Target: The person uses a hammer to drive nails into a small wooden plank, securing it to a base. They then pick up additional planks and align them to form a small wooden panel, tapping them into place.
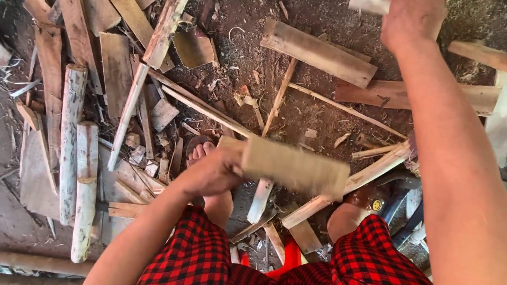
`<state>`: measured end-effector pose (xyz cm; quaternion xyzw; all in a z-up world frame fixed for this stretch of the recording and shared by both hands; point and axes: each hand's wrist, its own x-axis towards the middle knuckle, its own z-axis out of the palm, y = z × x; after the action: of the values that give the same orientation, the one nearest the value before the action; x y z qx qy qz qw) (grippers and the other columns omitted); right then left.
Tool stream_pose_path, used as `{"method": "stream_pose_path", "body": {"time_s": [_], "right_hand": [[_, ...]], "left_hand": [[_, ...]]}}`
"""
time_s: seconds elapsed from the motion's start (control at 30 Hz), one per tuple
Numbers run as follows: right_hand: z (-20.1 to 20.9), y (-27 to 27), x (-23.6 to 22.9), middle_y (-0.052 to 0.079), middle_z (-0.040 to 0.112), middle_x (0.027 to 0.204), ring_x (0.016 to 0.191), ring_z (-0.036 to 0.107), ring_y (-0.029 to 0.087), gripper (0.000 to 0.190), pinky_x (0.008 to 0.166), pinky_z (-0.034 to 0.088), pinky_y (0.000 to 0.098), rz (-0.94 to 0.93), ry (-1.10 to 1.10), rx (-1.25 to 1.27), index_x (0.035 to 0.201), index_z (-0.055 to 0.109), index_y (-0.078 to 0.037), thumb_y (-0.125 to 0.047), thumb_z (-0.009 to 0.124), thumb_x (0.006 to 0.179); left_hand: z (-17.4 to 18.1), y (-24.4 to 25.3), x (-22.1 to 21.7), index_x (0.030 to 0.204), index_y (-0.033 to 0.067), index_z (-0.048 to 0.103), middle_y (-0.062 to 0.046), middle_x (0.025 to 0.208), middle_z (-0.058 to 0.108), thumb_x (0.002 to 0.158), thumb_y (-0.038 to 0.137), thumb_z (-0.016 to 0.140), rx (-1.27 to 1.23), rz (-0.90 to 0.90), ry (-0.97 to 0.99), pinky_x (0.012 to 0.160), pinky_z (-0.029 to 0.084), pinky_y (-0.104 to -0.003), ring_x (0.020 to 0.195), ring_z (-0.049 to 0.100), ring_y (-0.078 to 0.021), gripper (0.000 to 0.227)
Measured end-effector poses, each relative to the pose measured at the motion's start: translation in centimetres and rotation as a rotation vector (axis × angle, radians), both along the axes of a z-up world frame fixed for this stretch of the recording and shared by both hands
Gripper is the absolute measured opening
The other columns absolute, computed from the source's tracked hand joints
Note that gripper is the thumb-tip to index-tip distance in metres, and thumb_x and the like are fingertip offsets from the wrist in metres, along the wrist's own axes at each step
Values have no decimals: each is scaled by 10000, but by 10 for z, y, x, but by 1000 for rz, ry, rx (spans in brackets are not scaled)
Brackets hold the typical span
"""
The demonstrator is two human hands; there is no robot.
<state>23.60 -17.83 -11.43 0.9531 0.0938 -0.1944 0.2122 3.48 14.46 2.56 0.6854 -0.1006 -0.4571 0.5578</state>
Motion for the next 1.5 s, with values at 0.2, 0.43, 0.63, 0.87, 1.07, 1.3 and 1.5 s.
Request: {"method": "stream_pose_path", "body": {"time_s": [0.2, 0.43, 0.63, 0.87, 1.07, 1.3, 1.5], "right_hand": [[49, 0, -66, 224, 437, 1147, 991, 478, 336, 473, 791, 479, 393, 174, -269, 780, 1137, 526, 61, 40, 784, 741], [147, 33, -141, 146, 556, 1137, 1090, 549, 258, 367, 985, 485, 342, 124, 288, 1706, 1197, 480, 60, 10, 573, 845], [113, 10, -168, 155, 616, 1075, 962, 593, 256, 307, 874, 476, 460, -417, 463, 1901, 1147, 523, 13, -151, 546, 889], [118, 2, -164, 175, 466, 1285, 1149, 466, 311, 727, 877, 380, 434, -382, 643, 1166, 1377, 252, -10, -337, 505, 779], [118, 47, -192, 95, 614, 1129, 980, 619, 242, 567, 748, 595, 361, -655, 989, 871, 1313, 434, -158, -243, 625, 786], [83, 73, -233, 119, 509, 1124, 892, 595, 260, 298, 688, 589, 326, -219, 595, 978, 1182, 447, -146, -65, 486, 898], [49, 125, -282, 89, 304, 1102, 968, 299, 232, 332, 801, 290, 337, 283, 1078, 751, 1112, 371, -125, -24, 516, 831]], "left_hand": [[2, 11, -15, 1004, 125, 646, -66, 1173, 634, 854, 34, 600, -228, -21, -282, 946, 503, -360, 1102, 589, -225, 181], [53, -6, -16, 861, 200, 712, 45, 1002, 710, 733, 143, 770, -86, -171, -676, 924, 345, -406, 1055, 594, -219, 152], [60, -16, -34, 734, 232, 581, 74, 780, 598, 943, 238, 477, -49, -186, -973, 892, 381, -385, 924, 570, -168, 234], [56, 42, -9, 648, 223, 552, 85, 668, 637, 804, 152, 672, -130, 93, -823, 668, 538, -277, 730, 663, -80, 210], [58, 91, -15, 1102, 290, 620, 90, 1318, 550, 888, 57, 641, -233, 671, -432, 1192, 545, -448, 1368, 464, -200, 316], [36, 88, -30, 1107, 203, 628, -12, 1221, 614, 813, 143, 737, -125, 871, -364, 1081, 543, -316, 1196, 602, -175, 320], [32, 88, -42, 1002, 201, 632, 24, 1159, 608, 875, 68, 675, -12, 770, -395, 1004, 579, -274, 1187, 587, -164, 188]]}}
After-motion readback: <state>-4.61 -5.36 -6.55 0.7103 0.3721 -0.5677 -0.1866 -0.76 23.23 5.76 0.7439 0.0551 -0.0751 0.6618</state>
